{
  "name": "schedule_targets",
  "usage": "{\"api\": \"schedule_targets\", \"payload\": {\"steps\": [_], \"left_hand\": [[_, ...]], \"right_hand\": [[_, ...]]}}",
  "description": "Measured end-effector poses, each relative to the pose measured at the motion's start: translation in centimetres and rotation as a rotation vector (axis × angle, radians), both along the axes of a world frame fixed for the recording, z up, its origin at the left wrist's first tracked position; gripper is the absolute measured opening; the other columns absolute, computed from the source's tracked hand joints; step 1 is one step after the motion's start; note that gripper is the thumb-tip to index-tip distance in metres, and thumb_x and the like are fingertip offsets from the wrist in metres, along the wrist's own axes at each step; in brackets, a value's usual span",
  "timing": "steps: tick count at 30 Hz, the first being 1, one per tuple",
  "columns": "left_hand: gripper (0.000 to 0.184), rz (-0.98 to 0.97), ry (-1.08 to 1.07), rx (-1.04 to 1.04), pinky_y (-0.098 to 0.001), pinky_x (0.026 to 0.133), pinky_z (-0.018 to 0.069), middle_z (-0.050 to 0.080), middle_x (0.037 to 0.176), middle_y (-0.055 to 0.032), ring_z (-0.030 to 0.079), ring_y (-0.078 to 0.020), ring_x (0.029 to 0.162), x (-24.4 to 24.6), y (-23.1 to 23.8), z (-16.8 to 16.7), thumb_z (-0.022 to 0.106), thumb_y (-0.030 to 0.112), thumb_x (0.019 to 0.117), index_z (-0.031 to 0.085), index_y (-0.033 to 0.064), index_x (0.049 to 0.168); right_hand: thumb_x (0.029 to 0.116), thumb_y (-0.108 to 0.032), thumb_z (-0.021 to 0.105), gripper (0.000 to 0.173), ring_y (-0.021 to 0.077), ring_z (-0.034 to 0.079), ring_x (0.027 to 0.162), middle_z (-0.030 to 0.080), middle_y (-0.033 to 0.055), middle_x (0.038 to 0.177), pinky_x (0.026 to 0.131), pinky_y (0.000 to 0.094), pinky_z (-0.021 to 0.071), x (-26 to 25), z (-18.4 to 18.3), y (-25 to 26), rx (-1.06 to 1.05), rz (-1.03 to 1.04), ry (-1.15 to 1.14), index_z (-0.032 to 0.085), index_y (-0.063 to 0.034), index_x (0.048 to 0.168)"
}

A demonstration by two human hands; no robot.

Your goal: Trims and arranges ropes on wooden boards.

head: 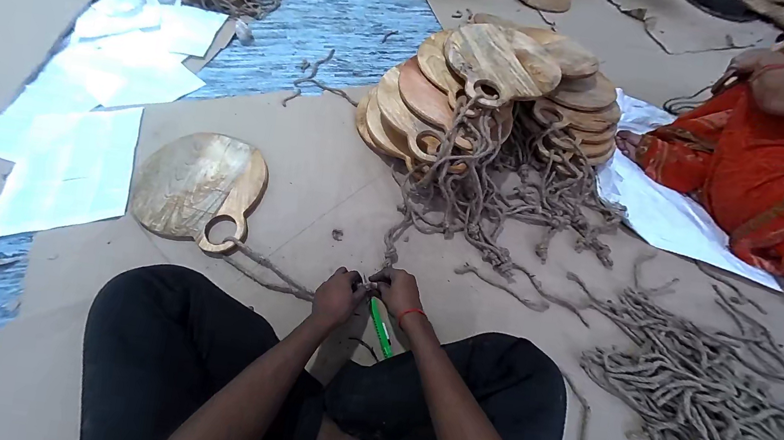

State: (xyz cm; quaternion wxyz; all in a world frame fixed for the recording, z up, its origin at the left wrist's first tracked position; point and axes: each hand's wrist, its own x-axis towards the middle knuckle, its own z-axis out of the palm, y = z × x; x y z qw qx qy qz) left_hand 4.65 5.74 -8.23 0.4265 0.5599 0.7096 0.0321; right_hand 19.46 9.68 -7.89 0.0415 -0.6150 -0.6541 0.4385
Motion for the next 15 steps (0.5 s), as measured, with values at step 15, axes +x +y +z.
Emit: {"api": "schedule_targets", "payload": {"steps": [15], "left_hand": [[0.031, 0.025, -0.034, -0.031, -0.0527, 0.091, 0.0539, 0.065, 0.117, -0.0133, 0.066, -0.0298, 0.105, 0.55, -0.56, 0.02, 0.054, 0.032, 0.1063, 0.071, 0.0084, 0.117]], "right_hand": [[0.0968, -0.008, 0.067, 0.015, 0.0298, 0.069, 0.105, 0.073, 0.0131, 0.111, 0.095, 0.0508, 0.0541, 0.6, 0.04, 0.2, -0.038, 0.128, -0.065, 0.076, -0.0086, 0.108]]}}
